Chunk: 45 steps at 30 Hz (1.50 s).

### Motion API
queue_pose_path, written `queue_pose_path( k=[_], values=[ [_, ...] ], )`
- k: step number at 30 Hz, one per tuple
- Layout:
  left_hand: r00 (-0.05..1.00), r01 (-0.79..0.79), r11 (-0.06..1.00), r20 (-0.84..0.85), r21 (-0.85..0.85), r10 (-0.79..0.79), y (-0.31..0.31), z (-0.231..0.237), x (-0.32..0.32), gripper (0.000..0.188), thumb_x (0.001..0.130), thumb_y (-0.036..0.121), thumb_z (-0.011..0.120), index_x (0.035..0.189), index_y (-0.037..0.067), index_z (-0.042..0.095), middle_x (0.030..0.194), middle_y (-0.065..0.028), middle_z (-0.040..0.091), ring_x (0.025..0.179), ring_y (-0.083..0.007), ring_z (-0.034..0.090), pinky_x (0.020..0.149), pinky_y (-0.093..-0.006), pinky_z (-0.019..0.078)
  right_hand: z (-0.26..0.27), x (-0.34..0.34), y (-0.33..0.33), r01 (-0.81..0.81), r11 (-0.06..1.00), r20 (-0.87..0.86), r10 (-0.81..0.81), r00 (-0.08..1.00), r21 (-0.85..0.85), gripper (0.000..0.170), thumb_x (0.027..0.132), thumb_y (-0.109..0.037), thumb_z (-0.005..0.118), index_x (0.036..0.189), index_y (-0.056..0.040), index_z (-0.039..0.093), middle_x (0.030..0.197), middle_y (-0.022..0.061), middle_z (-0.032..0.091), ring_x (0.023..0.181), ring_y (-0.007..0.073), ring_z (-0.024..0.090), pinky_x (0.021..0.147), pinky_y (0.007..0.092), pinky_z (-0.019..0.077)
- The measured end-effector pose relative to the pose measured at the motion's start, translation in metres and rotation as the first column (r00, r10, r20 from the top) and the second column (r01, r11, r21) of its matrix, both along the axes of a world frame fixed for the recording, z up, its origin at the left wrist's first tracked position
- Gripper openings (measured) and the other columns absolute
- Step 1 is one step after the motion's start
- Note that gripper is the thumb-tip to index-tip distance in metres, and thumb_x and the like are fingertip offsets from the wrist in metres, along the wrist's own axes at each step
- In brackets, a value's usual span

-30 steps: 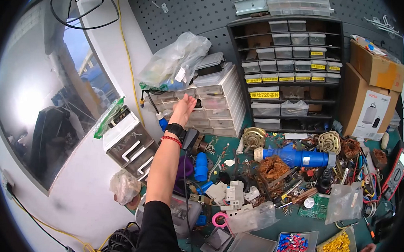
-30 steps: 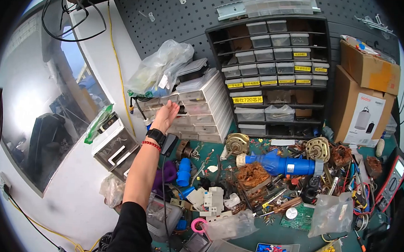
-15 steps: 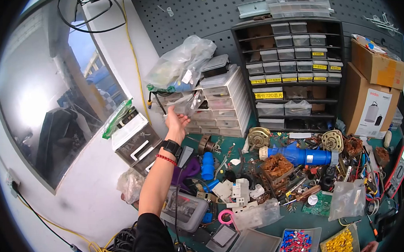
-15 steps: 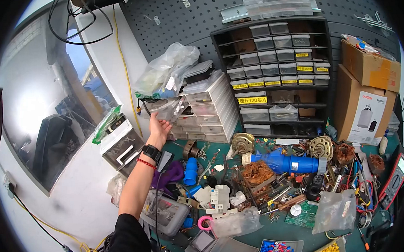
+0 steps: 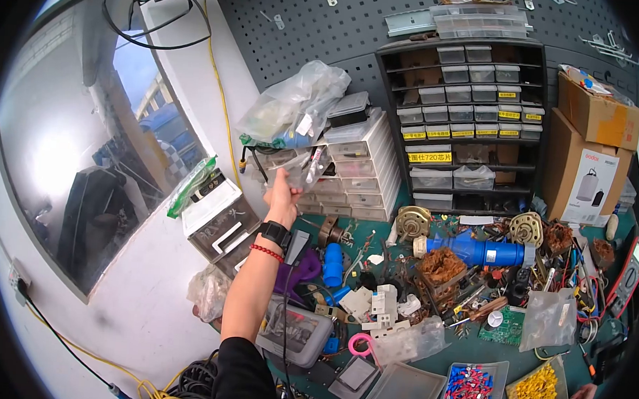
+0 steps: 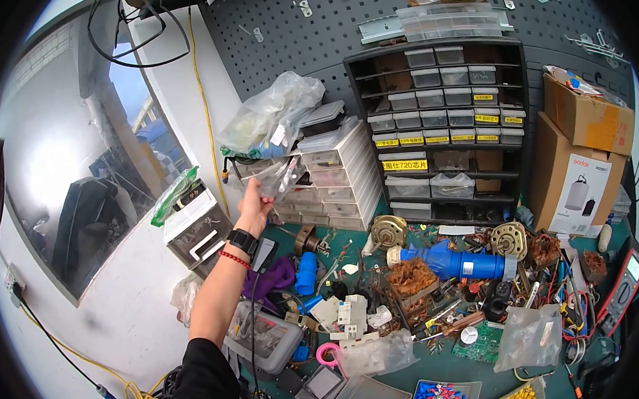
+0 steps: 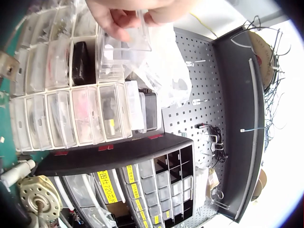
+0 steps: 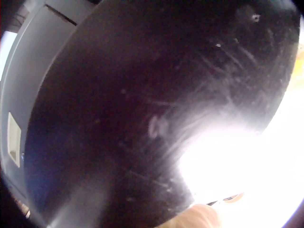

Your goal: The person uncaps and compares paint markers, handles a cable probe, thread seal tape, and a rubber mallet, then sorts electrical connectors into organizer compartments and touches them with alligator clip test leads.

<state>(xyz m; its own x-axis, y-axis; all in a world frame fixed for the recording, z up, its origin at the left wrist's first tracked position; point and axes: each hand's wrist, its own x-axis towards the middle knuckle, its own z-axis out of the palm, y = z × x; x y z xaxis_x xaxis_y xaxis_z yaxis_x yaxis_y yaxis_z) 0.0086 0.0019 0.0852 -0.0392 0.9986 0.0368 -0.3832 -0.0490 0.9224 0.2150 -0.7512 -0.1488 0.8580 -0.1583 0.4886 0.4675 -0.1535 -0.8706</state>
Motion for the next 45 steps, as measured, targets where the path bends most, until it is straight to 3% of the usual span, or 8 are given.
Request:
queue_pose_path(
  k=[20, 24, 28, 30, 32, 36, 39, 45],
  values=[
    [0.99, 0.01, 0.999, 0.141, 0.037, -0.015, -0.188, 0.001, -0.088, 0.016, 0.08, 0.016, 0.06, 0.068, 0.011, 0.051, 0.054, 0.0026, 0.04, 0.043, -0.0097, 0.035, 0.042, -0.0253, 0.026, -0.026, 0.023, -0.007, 0.066, 0.988, 0.085, -0.055, 0.995, -0.141, 0.029, 0.091, -0.024, 0.052, 0.077, -0.0002, 0.061, 0.057, 0.004, 0.05, 0.048, 0.0136, 0.044, 0.046, 0.0261, 0.033],
    [0.963, 0.231, 0.972, 0.15, -0.048, -0.222, -0.254, -0.018, -0.09, 0.006, 0.081, 0.018, 0.057, 0.08, 0.013, 0.054, 0.062, 0.0048, 0.049, 0.047, -0.0102, 0.041, 0.046, -0.0248, 0.0353, -0.156, 0.086, -0.101, 0.122, 0.988, 0.049, -0.127, 0.991, 0.09, 0.037, 0.1, -0.027, 0.049, 0.126, -0.0026, 0.058, 0.076, -0.0045, 0.046, 0.063, 0.0062, 0.041, 0.058, 0.0179, 0.0298],
    [0.541, 0.7, 0.621, 0.306, 0.353, -0.784, -0.297, -0.068, -0.101, 0.018, 0.085, 0.016, 0.049, 0.097, 0.006, 0.058, 0.083, -0.0027, 0.061, 0.065, -0.0115, 0.057, 0.056, -0.0229, 0.0448, -0.044, 0.02, -0.023, 0.067, 0.992, -0.101, -0.057, 0.993, 0.103, 0.025, 0.1, -0.024, 0.044, 0.085, -0.0063, 0.055, 0.064, -0.0057, 0.036, 0.055, 0.0034, 0.034, 0.049, 0.0197, 0.0238],
    [0.878, 0.39, 0.921, 0.306, -0.011, -0.369, -0.356, -0.048, -0.072, 0.027, 0.089, 0.017, 0.047, 0.11, 0.003, 0.057, 0.097, -0.0102, 0.065, 0.082, -0.0179, 0.064, 0.073, -0.0269, 0.0525, -0.039, 0.016, -0.022, 0.008, 0.983, -0.146, 0.019, 0.989, 0.183, 0.023, 0.098, -0.021, 0.046, 0.084, -0.0055, 0.055, 0.065, -0.0046, 0.039, 0.056, 0.0039, 0.037, 0.049, 0.0191, 0.0255],
    [0.721, 0.633, 0.758, 0.236, 0.157, -0.652, -0.379, -0.068, -0.08, 0.045, 0.095, 0.028, 0.04, 0.13, 0.001, 0.048, 0.128, -0.0153, 0.056, 0.12, -0.0287, 0.054, 0.105, -0.0411, 0.042, -0.025, 0.007, -0.011, 0.031, 0.994, -0.116, -0.019, 0.993, 0.101, 0.021, 0.096, -0.02, 0.048, 0.089, -0.0031, 0.058, 0.067, -0.0037, 0.042, 0.057, 0.0045, 0.039, 0.049, 0.0187, 0.0265],
    [0.534, 0.811, 0.576, 0.274, 0.103, -0.8, -0.42, -0.097, -0.087, 0.05, 0.096, 0.037, 0.037, 0.135, 0.005, 0.044, 0.133, -0.0117, 0.052, 0.124, -0.0283, 0.05, 0.106, -0.0426, 0.0394, 0.0, -0.008, 0.011, 0.025, 0.983, 0.055, -0.015, 0.998, -0.185, 0.006, 0.089, -0.006, 0.051, 0.09, -0.0018, 0.055, 0.071, -0.0023, 0.045, 0.058, 0.0046, 0.043, 0.049, 0.018, 0.03],
    [0.876, 0.457, 0.862, -0.053, -0.22, -0.479, -0.451, -0.113, -0.072, 0.066, 0.088, 0.046, 0.041, 0.14, 0.005, 0.038, 0.132, -0.0134, 0.051, 0.12, -0.0285, 0.051, 0.102, -0.0441, 0.0405, 0.006, -0.009, 0.016, 0.013, 0.999, -0.054, -0.016, 0.998, -0.05, 0.017, 0.093, -0.015, 0.046, 0.087, -0.0019, 0.054, 0.067, -0.0011, 0.046, 0.053, 0.0043, 0.042, 0.047, 0.0177, 0.0281],
    [0.754, 0.646, 0.714, 0.08, -0.27, -0.652, -0.474, -0.128, -0.063, 0.052, 0.09, 0.033, 0.043, 0.133, 0.003, 0.044, 0.122, -0.0133, 0.057, 0.112, -0.0283, 0.057, 0.097, -0.0422, 0.045, 0.019, -0.015, 0.023, -0.034, 0.981, -0.132, 0.06, 0.99, 0.192, 0.037, 0.099, -0.029, 0.041, 0.083, 0.0011, 0.055, 0.062, 0.0033, 0.048, 0.047, 0.0075, 0.041, 0.046, 0.0197, 0.0286]
  ],
)
